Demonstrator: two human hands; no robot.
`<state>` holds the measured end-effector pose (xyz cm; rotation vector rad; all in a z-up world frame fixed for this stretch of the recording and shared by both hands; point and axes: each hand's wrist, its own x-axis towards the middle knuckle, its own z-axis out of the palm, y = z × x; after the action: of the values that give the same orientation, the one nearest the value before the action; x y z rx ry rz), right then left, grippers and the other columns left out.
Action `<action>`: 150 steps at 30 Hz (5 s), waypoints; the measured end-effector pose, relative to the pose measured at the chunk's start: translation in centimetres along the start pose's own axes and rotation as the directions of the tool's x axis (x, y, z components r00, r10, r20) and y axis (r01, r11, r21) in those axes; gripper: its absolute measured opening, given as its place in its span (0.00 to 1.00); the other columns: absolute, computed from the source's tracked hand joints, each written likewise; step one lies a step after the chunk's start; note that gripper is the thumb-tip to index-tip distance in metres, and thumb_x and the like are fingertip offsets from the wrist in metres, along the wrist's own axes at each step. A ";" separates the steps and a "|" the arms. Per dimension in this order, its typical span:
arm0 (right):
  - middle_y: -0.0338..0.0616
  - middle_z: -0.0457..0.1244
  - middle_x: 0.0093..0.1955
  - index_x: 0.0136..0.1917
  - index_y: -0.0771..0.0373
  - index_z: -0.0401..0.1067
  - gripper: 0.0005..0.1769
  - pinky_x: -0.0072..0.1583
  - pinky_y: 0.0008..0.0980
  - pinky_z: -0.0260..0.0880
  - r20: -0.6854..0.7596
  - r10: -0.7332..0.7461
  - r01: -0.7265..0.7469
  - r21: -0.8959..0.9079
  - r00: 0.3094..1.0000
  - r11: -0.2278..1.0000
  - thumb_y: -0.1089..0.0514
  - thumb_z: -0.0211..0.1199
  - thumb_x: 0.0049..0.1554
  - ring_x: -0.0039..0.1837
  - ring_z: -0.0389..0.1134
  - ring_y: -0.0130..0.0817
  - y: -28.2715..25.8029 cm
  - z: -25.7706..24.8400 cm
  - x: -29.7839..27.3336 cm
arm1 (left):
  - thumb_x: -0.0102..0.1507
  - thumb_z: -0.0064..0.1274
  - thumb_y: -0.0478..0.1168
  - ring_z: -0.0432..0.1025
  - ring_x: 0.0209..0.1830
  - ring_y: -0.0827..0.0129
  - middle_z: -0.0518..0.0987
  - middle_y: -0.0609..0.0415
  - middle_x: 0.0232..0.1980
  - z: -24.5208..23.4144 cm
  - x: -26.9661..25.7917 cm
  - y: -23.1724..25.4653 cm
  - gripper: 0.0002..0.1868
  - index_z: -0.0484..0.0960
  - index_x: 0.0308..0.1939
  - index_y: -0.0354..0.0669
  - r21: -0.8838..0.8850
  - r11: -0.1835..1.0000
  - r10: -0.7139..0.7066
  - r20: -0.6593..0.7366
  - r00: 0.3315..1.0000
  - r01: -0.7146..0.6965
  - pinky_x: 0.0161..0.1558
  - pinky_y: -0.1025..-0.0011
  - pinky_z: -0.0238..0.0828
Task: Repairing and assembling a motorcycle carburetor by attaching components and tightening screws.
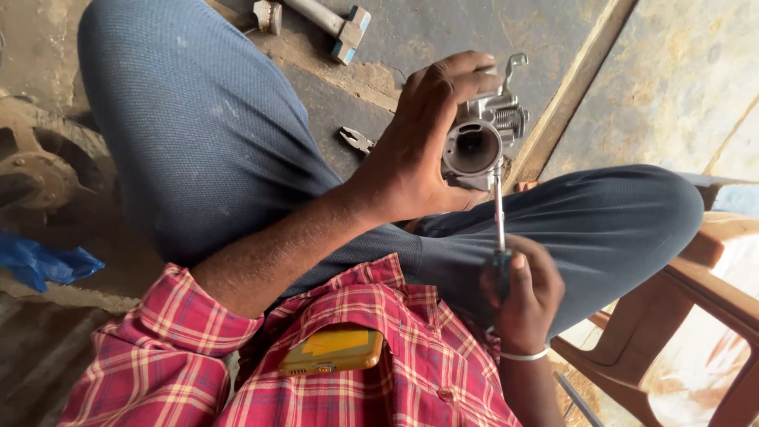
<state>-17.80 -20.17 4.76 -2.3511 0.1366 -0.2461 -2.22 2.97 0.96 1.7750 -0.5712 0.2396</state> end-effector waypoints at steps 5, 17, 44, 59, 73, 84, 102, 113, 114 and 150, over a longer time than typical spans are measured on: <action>0.48 0.68 0.46 0.61 0.68 0.73 0.16 0.45 0.27 0.69 -0.051 -0.181 0.174 -0.119 0.982 0.978 0.63 0.73 0.62 0.44 0.71 0.35 -0.3 0.7 1.0 | 0.55 0.82 0.50 0.54 0.78 0.52 0.54 0.46 0.79 0.4 -0.2 0.0 0.59 0.53 0.77 0.49 -0.028 0.999 -0.037 -0.014 0.999 0.036 0.78 0.55 0.59; 0.45 0.68 0.46 0.55 0.64 0.77 0.14 0.47 0.27 0.67 -0.086 -0.188 0.177 -0.120 0.978 0.977 0.65 0.78 0.58 0.45 0.69 0.33 0.8 0.7 0.7 | 0.55 0.82 0.50 0.55 0.80 0.51 0.55 0.44 0.77 0.6 -0.2 -0.7 0.59 0.53 0.75 0.44 -0.020 1.000 -0.013 -0.019 1.000 0.012 0.80 0.56 0.57; 0.40 0.64 0.36 0.55 0.67 0.73 0.15 0.33 0.20 0.58 0.412 0.274 -0.495 0.742 0.869 0.452 0.57 0.71 0.60 0.32 0.61 0.22 0.3 -0.2 3.5 | 0.53 0.85 0.48 0.50 0.83 0.53 0.53 0.47 0.80 -0.3 0.4 -0.6 0.63 0.51 0.77 0.49 -0.052 0.997 0.048 -0.073 0.996 -0.052 0.84 0.53 0.51; 0.47 0.68 0.42 0.57 0.69 0.75 0.10 0.41 0.24 0.64 0.027 -0.044 0.031 0.356 0.999 0.934 0.60 0.68 0.67 0.38 0.66 0.27 2.1 2.4 3.0 | 0.53 0.83 0.51 0.50 0.81 0.52 0.51 0.48 0.78 0.3 0.2 -2.8 0.64 0.49 0.78 0.51 0.158 0.987 0.040 -0.022 0.999 -0.036 0.81 0.52 0.54; 0.51 0.69 0.55 0.60 0.72 0.69 0.14 0.62 0.25 0.73 0.170 -0.050 0.005 0.256 0.984 0.967 0.72 0.70 0.65 0.59 0.72 0.31 0.5 -1.7 6.0 | 0.54 0.74 0.68 0.65 0.70 0.55 0.62 0.39 0.66 3.9 -2.0 -8.2 0.61 0.54 0.73 0.40 -0.208 0.839 -0.540 -0.198 0.818 0.503 0.67 0.57 0.75; 0.49 0.71 0.54 0.57 0.66 0.80 0.15 0.56 0.26 0.74 0.167 -0.353 0.371 -0.089 0.920 0.924 0.72 0.77 0.57 0.55 0.75 0.35 -2.9 -1.1 6.7 | 0.46 0.72 0.69 0.67 0.63 0.52 0.60 0.38 0.59 4.7 -1.4 -7.2 0.63 0.52 0.69 0.40 -0.279 0.562 -0.816 -0.037 0.576 0.778 0.53 0.62 0.82; 0.47 0.71 0.53 0.57 0.64 0.80 0.16 0.55 0.26 0.72 0.223 -0.378 0.406 -0.093 0.899 0.909 0.71 0.78 0.57 0.54 0.74 0.32 -3.0 -1.6 7.8 | 0.48 0.71 0.71 0.61 0.64 0.50 0.57 0.36 0.60 5.2 -2.1 -7.9 0.63 0.50 0.69 0.43 -0.157 0.652 -0.757 -0.083 0.648 0.742 0.52 0.56 0.80; 0.51 0.67 0.50 0.52 0.65 0.79 0.14 0.51 0.30 0.71 0.295 -0.497 0.552 -0.145 0.816 0.821 0.68 0.80 0.55 0.53 0.71 0.36 -1.7 -1.7 12.3 | 0.47 0.73 0.69 0.62 0.62 0.49 0.58 0.35 0.59 5.4 -2.0 -8.9 0.62 0.50 0.68 0.44 -0.084 0.644 -0.765 -0.089 0.638 0.760 0.52 0.52 0.77; 0.48 0.67 0.49 0.53 0.66 0.77 0.15 0.51 0.29 0.71 0.285 -0.501 0.557 -0.172 0.818 0.812 0.65 0.82 0.57 0.52 0.71 0.34 -0.9 -1.5 12.5 | 0.48 0.73 0.69 0.63 0.62 0.49 0.58 0.35 0.59 5.5 -2.0 -9.2 0.62 0.50 0.68 0.44 -0.098 0.641 -0.767 -0.116 0.631 0.762 0.52 0.53 0.77; 0.50 0.68 0.47 0.66 0.72 0.72 0.13 0.44 0.27 0.72 0.388 -0.236 -0.114 0.693 0.891 0.712 0.65 0.66 0.70 0.41 0.68 0.29 -0.7 7.1 17.3 | 0.43 0.65 0.69 0.81 0.48 0.52 0.73 0.35 0.52 6.3 0.1 -6.8 0.61 0.52 0.63 0.33 -0.668 0.101 -0.864 0.309 0.399 0.738 0.32 0.54 0.91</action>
<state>0.59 -17.75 2.69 -1.5737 -0.2388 0.2082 0.39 -1.78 -6.55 0.9726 0.5113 -0.5974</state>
